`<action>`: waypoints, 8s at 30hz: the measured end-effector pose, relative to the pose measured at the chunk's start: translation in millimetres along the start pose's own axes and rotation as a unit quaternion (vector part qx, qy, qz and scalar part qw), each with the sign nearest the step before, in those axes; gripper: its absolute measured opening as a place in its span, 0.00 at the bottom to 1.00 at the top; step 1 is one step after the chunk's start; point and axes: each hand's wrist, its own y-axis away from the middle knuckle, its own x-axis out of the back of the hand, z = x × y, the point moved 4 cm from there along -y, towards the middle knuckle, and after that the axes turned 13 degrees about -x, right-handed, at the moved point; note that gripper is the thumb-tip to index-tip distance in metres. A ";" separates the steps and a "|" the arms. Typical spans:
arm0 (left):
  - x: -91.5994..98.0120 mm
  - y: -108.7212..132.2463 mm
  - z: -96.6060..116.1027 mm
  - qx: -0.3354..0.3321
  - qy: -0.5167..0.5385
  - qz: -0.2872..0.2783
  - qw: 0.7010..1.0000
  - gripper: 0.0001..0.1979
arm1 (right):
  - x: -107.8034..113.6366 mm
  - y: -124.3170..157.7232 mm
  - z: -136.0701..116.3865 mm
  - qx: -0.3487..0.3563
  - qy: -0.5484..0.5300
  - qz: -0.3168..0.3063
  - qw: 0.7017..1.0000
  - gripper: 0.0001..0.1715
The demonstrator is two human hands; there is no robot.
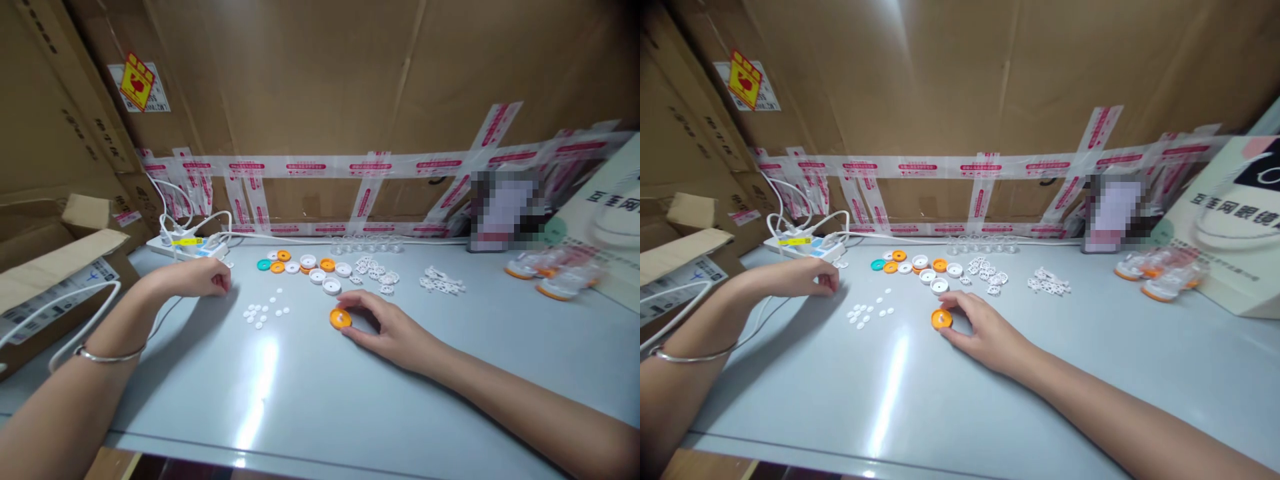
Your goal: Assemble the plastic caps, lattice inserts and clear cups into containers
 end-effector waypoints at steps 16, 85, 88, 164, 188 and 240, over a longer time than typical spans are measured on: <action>-2.0 -1.1 5.8 -0.011 0.008 0.001 1.000 0.09 | 3.3 1.8 -3.8 -0.004 0.006 0.001 1.000 0.20; -49.1 -48.1 156.6 -0.400 -0.125 0.316 0.851 0.09 | 3.3 -5.8 -8.7 0.069 -0.031 -0.006 0.997 0.15; -46.9 -51.8 150.1 -0.378 0.033 0.305 0.873 0.07 | 3.8 -4.6 -10.3 0.069 -0.034 -0.012 0.997 0.15; -58.1 -42.0 145.6 -0.364 0.007 0.301 0.881 0.14 | 9.2 -4.9 -1.2 0.066 -0.006 0.033 0.997 0.11; -23.4 -36.4 120.3 -0.299 -0.059 0.319 0.897 0.10 | 9.1 -1.7 -5.1 0.125 0.050 0.056 0.989 0.12; -50.0 -41.3 157.1 -0.400 -0.144 0.358 0.831 0.08 | 7.2 -5.1 -6.7 0.065 -0.011 0.000 0.998 0.12</action>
